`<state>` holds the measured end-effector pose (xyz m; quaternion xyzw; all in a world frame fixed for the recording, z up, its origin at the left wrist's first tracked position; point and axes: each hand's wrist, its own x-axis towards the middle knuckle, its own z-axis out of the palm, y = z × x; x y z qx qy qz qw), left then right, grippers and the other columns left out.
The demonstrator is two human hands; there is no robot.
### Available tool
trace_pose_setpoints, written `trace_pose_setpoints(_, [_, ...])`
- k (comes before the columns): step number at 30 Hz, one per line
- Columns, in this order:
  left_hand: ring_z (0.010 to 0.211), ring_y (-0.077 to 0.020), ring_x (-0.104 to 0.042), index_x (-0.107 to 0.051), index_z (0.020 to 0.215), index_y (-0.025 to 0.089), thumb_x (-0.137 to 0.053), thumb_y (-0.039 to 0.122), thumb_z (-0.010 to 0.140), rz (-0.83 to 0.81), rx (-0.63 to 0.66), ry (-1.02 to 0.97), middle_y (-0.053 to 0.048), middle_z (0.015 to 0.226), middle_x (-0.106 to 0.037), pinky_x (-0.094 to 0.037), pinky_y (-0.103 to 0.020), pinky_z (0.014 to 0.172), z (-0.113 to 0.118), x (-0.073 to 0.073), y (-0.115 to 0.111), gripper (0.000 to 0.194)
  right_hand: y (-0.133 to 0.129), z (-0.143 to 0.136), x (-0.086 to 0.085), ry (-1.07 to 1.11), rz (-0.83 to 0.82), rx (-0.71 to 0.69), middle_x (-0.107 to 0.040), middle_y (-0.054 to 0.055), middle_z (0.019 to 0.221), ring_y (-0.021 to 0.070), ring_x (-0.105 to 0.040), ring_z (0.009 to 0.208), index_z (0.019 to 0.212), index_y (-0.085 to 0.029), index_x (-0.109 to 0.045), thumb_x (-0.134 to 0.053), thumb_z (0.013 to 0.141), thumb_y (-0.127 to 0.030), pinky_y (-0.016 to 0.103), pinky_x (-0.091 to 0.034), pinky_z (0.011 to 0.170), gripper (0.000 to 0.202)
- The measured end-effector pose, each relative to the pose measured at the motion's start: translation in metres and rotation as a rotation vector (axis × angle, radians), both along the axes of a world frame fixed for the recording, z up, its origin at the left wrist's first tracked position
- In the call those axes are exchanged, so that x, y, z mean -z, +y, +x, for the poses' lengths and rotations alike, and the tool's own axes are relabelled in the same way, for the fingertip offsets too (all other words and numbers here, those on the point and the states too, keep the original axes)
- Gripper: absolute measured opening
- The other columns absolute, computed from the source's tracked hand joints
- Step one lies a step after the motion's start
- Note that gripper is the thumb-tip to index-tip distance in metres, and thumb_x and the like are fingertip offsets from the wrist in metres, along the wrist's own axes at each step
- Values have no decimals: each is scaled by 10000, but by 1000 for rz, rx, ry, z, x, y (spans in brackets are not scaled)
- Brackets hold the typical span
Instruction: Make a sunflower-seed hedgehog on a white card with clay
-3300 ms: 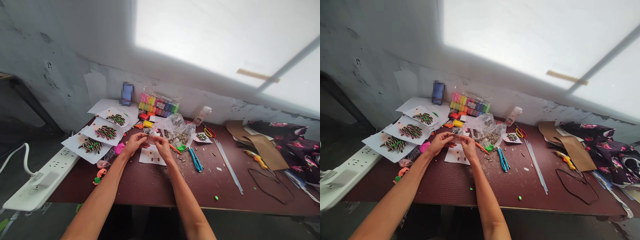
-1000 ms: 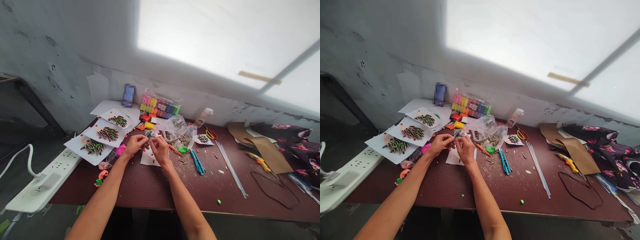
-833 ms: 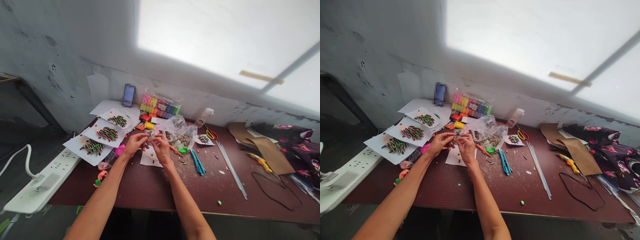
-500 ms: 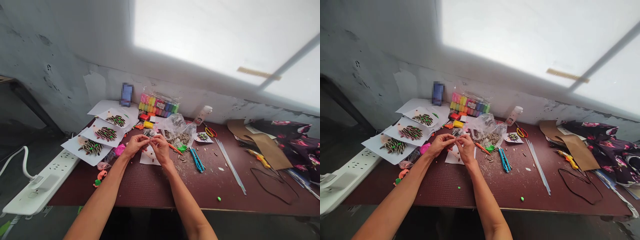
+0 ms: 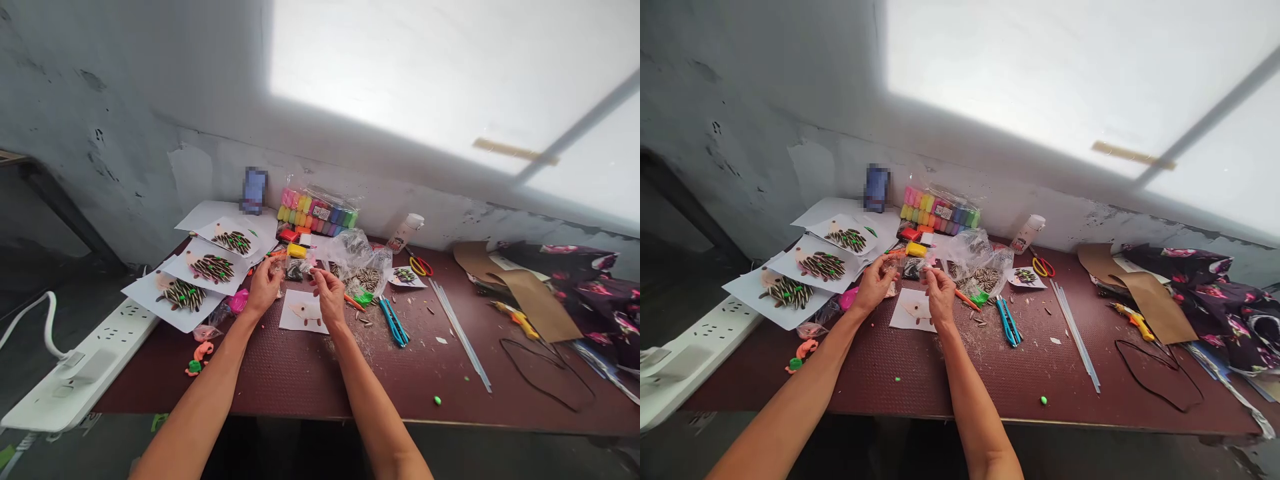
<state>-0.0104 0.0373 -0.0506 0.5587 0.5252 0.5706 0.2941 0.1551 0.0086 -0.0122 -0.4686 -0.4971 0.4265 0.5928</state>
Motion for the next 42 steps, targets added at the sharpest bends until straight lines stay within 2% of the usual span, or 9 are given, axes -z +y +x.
trace_pose_setpoints(4, [1223, -262, -588, -637, 1274, 161, -471, 120, 859, 121, -71, 318, -138, 1257, -637, -455, -463, 1111, 0, 11, 4, 449, 0, 2, 1, 104, -91, -39, -722, 65, 892, 131, -588, 665, 931, -179, -761, -699, 767, -482, 209, -405, 475, 350])
trace_pose_setpoints(11, [1266, -331, -550, -715, 1130, 153, -432, 106, 885, 100, -92, 504, -184, 1269, -641, -413, -541, 1118, 4, 7, -4, 378, 1, 5, 4, 96, -106, -48, -669, 27, 743, 109, -516, 601, 868, -179, -759, -735, 719, -452, 203, -375, 474, 313])
trace_pose_setpoints(14, [1162, -304, -611, -741, 1062, 185, -490, 211, 916, 152, -33, 367, -149, 1159, -700, -466, -471, 1056, 6, -8, -12, 292, 1, 5, 7, 22, -80, -44, -636, 9, 702, 97, -446, 563, 866, -180, -765, -741, 730, -446, 207, -351, 478, 300])
trace_pose_setpoints(17, [810, -223, -681, -750, 948, 185, -586, 393, 902, 6, 124, 96, -96, 921, -745, -555, -337, 763, 10, -22, -18, 269, 1, 2, 10, -70, -11, -19, -672, 33, 831, 106, -465, 618, 842, -190, -771, -746, 752, -446, 219, -392, 528, 272])
trace_pose_setpoints(19, [540, -150, -588, -745, 864, 159, -620, 524, 868, -137, 303, -72, -57, 714, -707, -478, -265, 534, 13, -29, -21, 386, 0, -1, 12, -114, 39, -7, -661, 41, 868, 130, -516, 699, 814, -195, -772, -748, 769, -448, 238, -447, 605, 258])
trace_pose_setpoints(22, [415, -94, -477, -718, 742, 145, -738, 605, 745, -279, 452, -257, 5, 507, -585, -347, -207, 416, 15, -37, -25, 461, -1, -6, 12, -150, 94, -13, -611, 34, 849, 146, -544, 763, 784, -197, -766, -752, 785, -454, 264, -486, 696, 257])
trace_pose_setpoints(31, [450, -73, -523, -658, 681, 144, -897, 531, 541, -418, 446, -483, -9, 630, -667, -363, -185, 408, 9, -47, -27, 476, -5, -11, 6, -17, -29, -96, -630, 1, 835, 105, -516, 617, 965, -197, -653, -775, 722, -446, 220, -422, 541, 369])
trace_pose_setpoints(37, [449, -72, -527, -654, 767, 151, -911, 538, 503, -411, 378, -552, -3, 668, -680, -343, -178, 390, 6, -41, -24, 534, -7, -2, 1, 14, -23, -39, -476, -63, 570, 84, -363, 486, 814, -205, -615, -596, 782, -392, 213, -316, 466, 191])
trace_pose_setpoints(42, [401, -74, -488, -606, 694, 158, -797, 679, 619, -436, 416, -511, 18, 551, -589, -307, -188, 367, 8, -42, -26, 560, -10, 0, -1, -36, -21, -105, -434, -66, 525, 85, -349, 481, 740, -209, -587, -597, 812, -479, 223, -316, 482, 280])
